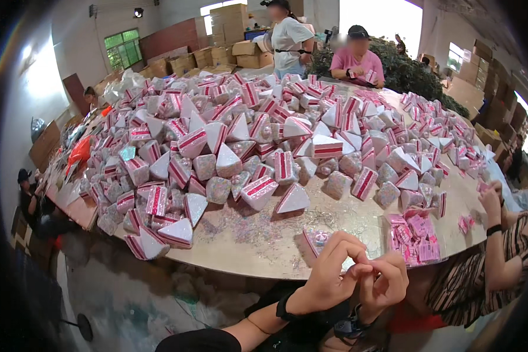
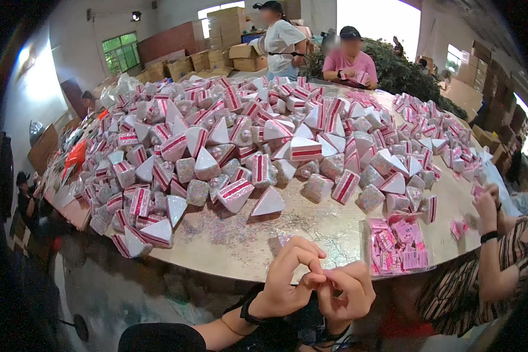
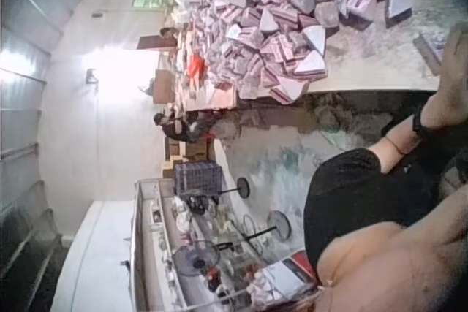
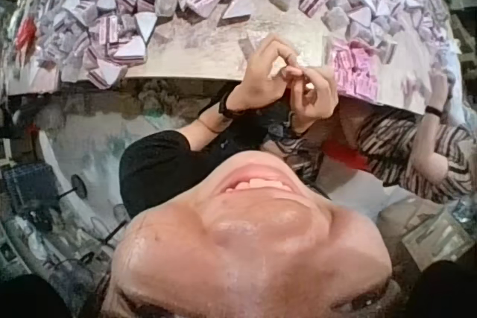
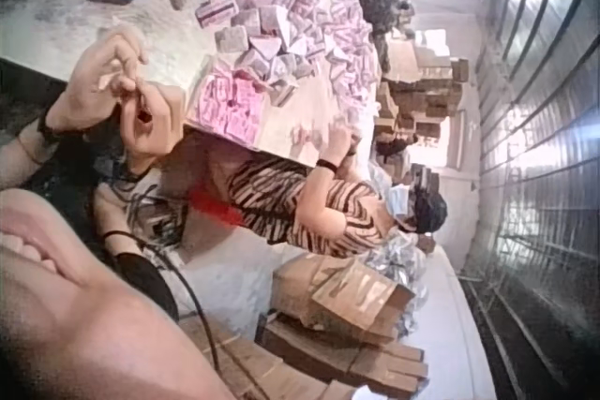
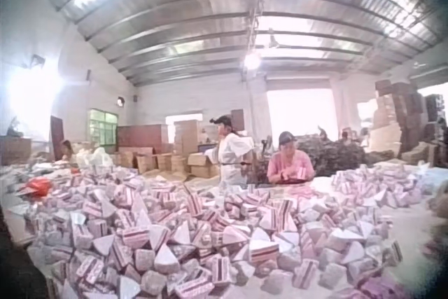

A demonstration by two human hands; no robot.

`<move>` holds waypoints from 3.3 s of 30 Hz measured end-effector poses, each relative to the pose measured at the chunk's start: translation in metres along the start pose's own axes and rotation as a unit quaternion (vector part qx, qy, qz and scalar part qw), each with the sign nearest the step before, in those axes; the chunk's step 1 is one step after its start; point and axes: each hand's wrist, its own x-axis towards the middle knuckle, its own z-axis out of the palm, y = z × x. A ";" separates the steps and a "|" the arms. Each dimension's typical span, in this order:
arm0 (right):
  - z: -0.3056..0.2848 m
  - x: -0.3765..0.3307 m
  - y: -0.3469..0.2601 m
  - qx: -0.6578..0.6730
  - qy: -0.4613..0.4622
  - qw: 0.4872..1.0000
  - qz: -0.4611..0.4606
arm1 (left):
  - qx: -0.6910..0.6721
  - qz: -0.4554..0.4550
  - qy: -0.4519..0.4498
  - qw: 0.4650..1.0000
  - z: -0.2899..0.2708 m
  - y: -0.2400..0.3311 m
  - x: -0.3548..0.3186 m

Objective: The worker is assembling small plastic/foam objects and placing them into pink plastic packaging.

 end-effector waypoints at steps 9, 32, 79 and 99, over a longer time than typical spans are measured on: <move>0.001 0.003 0.017 -0.165 0.024 0.982 -0.093 | -0.036 -0.111 0.000 0.993 0.012 -0.001 0.001; -0.020 0.002 0.089 -0.028 -0.180 0.976 0.120 | 0.326 -0.029 -0.124 0.937 -0.019 -0.074 -0.028; 0.021 -0.007 0.048 -0.100 -0.341 0.921 0.161 | 0.466 -0.063 -0.090 0.878 -0.011 -0.076 -0.053; 0.026 -0.002 0.048 -0.162 -0.305 0.930 0.124 | 0.457 -0.074 -0.107 0.880 -0.013 -0.076 -0.043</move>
